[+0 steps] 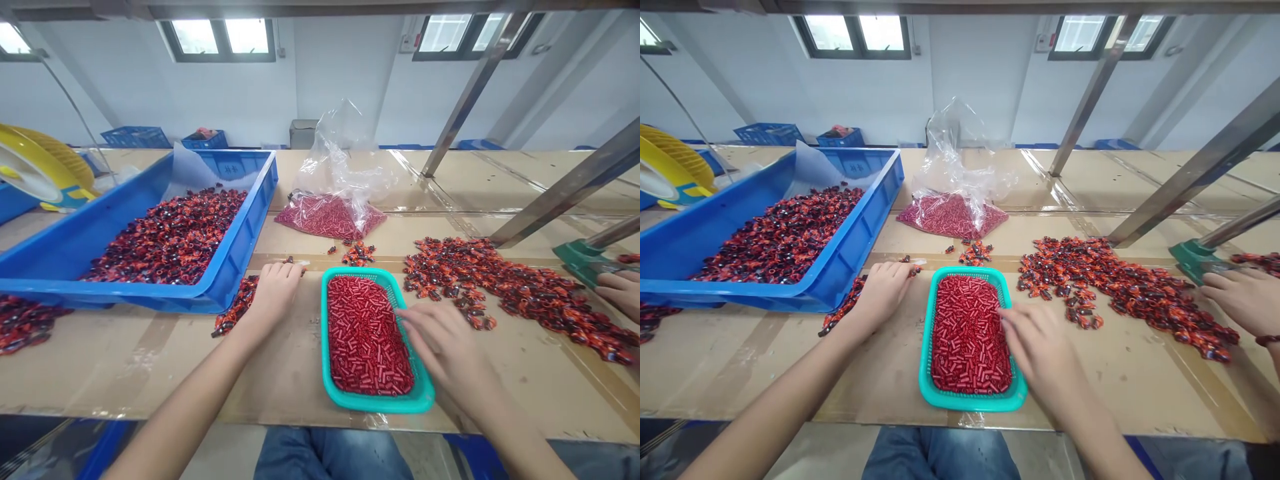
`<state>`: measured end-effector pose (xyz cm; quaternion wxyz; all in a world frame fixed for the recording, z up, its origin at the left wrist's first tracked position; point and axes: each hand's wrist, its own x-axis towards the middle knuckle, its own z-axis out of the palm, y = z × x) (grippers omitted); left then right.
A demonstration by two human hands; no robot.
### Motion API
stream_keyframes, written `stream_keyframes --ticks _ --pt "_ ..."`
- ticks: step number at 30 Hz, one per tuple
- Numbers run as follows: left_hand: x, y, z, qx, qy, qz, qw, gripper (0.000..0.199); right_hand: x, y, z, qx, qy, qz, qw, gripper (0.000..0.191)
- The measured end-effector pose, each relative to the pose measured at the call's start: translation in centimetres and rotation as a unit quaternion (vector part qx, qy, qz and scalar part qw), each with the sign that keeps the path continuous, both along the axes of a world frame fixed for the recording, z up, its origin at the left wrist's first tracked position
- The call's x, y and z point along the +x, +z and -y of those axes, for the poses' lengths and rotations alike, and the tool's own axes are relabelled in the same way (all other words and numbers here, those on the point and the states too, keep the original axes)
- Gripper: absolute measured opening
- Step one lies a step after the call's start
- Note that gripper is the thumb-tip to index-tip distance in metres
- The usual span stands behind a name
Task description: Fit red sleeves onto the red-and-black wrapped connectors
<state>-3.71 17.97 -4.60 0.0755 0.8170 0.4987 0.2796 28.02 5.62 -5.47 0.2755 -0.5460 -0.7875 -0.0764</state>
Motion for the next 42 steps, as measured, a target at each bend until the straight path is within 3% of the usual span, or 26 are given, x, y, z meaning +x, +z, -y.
stream_keyframes --ticks 2,6,10,15,18,20,23,26,35,38,42 --pt "-0.1 0.8 1.5 0.01 -0.014 0.053 0.998 0.01 -2.3 0.0 -0.3 -0.012 0.048 0.027 0.998 0.028" --pt "0.2 2.5 5.9 0.028 -0.038 0.167 0.985 0.005 -4.7 -0.1 -1.1 -0.029 0.07 0.065 0.995 0.028" --pt "1.0 3.1 9.9 0.028 -0.038 0.259 0.965 0.019 -4.9 0.3 -1.4 -0.044 0.088 0.066 0.993 0.028" --pt "2.0 3.1 12.8 -0.039 -0.056 0.403 0.912 0.032 -4.6 1.1 -1.1 -0.036 0.1 0.015 0.994 0.023" --pt "2.4 3.5 13.7 -0.013 -0.096 0.398 0.912 0.033 -4.9 2.3 -0.3 -0.027 0.107 -0.032 0.993 0.02" --pt "2.6 3.8 14.1 0.024 -0.124 0.375 0.918 0.035 -5.3 3.6 0.5 -0.037 0.128 -0.115 0.984 0.015" --pt "2.9 4.2 14.6 0.066 -0.14 0.335 0.929 0.037 -6.3 5.8 2.0 -0.085 0.179 -0.264 0.944 0.011" --pt "3.1 4.6 14.9 0.09 -0.147 0.297 0.939 0.038 -7.3 7.4 3.2 -0.093 0.217 -0.315 0.919 0.01" --pt "3.2 4.9 16.0 0.134 -0.125 0.197 0.963 0.029 -8.0 7.5 3.8 -0.07 0.214 -0.32 0.92 0.012" --pt "3.4 5.2 16.4 0.14 -0.131 0.196 0.962 0.026 -7.6 7.7 3.8 -0.209 0.198 -0.397 0.872 0.015" --pt "3.4 5.9 16.6 0.147 -0.16 0.206 0.954 0.011 -7.4 7.5 3.9 -0.415 0.24 -0.467 0.743 0.046"
